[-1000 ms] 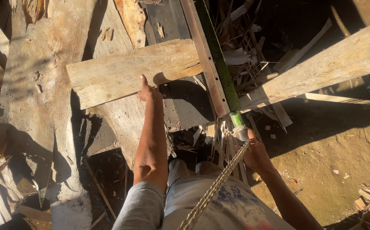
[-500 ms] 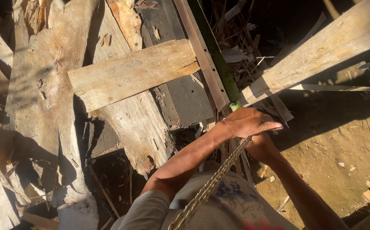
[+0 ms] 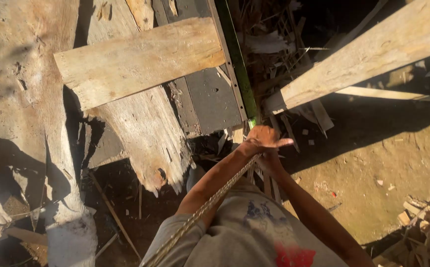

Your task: The recorder is sorting through wood veneer strips and feeding them into a guillotine-style cutting machine.

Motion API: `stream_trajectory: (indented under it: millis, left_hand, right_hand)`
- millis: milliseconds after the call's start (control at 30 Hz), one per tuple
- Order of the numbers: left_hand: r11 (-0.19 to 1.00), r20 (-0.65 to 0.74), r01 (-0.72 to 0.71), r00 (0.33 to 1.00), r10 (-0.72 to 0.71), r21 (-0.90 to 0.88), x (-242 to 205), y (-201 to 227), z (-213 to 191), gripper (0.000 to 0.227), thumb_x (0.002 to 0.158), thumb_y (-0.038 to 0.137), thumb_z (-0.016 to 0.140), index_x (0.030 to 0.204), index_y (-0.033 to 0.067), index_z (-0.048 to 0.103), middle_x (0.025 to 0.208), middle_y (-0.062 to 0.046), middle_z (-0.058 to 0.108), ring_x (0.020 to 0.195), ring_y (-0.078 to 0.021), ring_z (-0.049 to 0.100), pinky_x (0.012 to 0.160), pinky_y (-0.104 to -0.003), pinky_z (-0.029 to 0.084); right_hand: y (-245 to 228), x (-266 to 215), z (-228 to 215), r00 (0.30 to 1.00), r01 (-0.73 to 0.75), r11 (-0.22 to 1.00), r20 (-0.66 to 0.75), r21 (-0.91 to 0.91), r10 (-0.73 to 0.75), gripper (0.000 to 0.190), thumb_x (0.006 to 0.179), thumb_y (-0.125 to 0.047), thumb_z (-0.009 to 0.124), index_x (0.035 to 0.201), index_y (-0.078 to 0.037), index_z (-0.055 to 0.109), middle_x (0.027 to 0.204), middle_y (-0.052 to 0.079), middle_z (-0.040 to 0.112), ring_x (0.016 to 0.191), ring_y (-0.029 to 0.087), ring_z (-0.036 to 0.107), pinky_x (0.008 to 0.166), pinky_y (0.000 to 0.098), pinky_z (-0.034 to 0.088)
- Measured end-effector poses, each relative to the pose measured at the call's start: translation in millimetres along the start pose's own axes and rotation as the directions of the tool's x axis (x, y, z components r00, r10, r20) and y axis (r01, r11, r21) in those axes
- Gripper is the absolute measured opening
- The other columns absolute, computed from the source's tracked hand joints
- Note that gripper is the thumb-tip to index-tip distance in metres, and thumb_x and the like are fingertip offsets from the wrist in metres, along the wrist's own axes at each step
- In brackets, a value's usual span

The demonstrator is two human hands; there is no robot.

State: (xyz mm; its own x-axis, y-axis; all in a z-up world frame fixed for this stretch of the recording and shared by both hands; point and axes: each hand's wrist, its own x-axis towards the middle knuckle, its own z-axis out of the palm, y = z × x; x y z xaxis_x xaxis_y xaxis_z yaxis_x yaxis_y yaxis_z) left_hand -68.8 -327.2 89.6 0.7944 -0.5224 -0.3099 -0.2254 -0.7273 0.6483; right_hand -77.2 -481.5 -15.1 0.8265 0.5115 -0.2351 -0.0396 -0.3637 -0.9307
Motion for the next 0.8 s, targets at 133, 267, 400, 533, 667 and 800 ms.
stream_trajectory:
  millis: [133,267,400,533,667,800]
  left_hand:
    - [0.951,-0.336,-0.163,0.939,0.069,-0.261,-27.3,15.0,-96.3,0.068,0.100,0.062,0.053,0.081,0.0007,0.077,0.075,-0.016,0.074,0.061,-0.0196,0.071,0.069,-0.038,0.058]
    - [0.816,-0.813,-0.396,0.564,-0.145,-0.421,-38.3,-57.5,-98.5,0.052,0.106,0.043,0.061,0.082,-0.0002,0.074,0.068,-0.013,0.068,0.059,-0.0202,0.064,0.062,-0.037,0.055]
    - [0.052,-0.316,-0.640,0.305,-0.898,-0.766,-66.5,-181.1,-67.8,0.055,0.103,0.046,0.061,0.113,-0.0085,0.064,0.086,-0.014,0.066,0.064,-0.0205,0.067,0.058,-0.035,0.059]
    - [-0.071,-0.086,-0.751,0.167,-0.982,-0.657,-72.3,-270.3,-118.9,0.065,0.097,0.046,0.062,0.134,-0.0060,0.052,0.116,-0.021,0.065,0.081,-0.0281,0.069,0.066,-0.044,0.067]
    - [-0.186,0.073,-0.777,0.179,-0.981,-0.601,-57.0,-315.4,-143.7,0.065,0.096,0.038,0.067,0.140,-0.0062,0.049,0.129,-0.019,0.056,0.093,-0.0342,0.066,0.068,-0.053,0.065]
    - [-0.232,0.212,-0.803,0.134,-0.968,-0.549,-67.9,-297.0,-176.4,0.057,0.094,0.020,0.070,0.142,0.0024,0.043,0.126,-0.025,0.056,0.095,-0.0392,0.065,0.070,-0.057,0.063]
  right_hand:
    - [-75.4,-5.4,-17.3,0.923,-0.384,0.901,-0.056,-0.200,0.380,0.030,0.093,-0.017,0.072,0.098,0.012,0.069,0.079,0.014,0.069,0.063,0.016,0.065,0.060,0.0378,0.055]
    - [-175.2,9.3,-22.9,0.993,0.095,0.985,-0.052,-0.144,-0.103,0.034,0.083,-0.011,0.076,0.110,0.000,0.057,0.080,0.004,0.064,0.075,0.012,0.060,0.069,0.0347,0.053]
    - [-246.1,-25.7,-20.1,0.914,-0.400,0.912,-0.117,-0.090,0.389,0.045,0.083,-0.010,0.077,0.122,-0.002,0.057,0.078,0.009,0.060,0.068,0.021,0.057,0.063,0.0392,0.049]
    - [-271.0,-13.8,-19.5,0.936,-0.344,0.929,-0.129,-0.137,0.328,0.052,0.078,-0.013,0.076,0.127,-0.006,0.057,0.088,0.000,0.066,0.078,0.011,0.062,0.072,0.0296,0.049]
    - [-252.0,-14.4,-22.9,0.930,-0.351,0.936,-0.126,-0.036,0.344,0.051,0.084,-0.015,0.076,0.130,-0.001,0.059,0.085,0.005,0.059,0.074,0.013,0.055,0.068,0.0329,0.048]
    - [-234.8,-14.4,-26.9,0.908,-0.398,0.912,-0.103,0.095,0.407,0.055,0.083,-0.013,0.074,0.134,-0.003,0.055,0.086,0.007,0.061,0.071,0.018,0.056,0.065,0.0360,0.046]
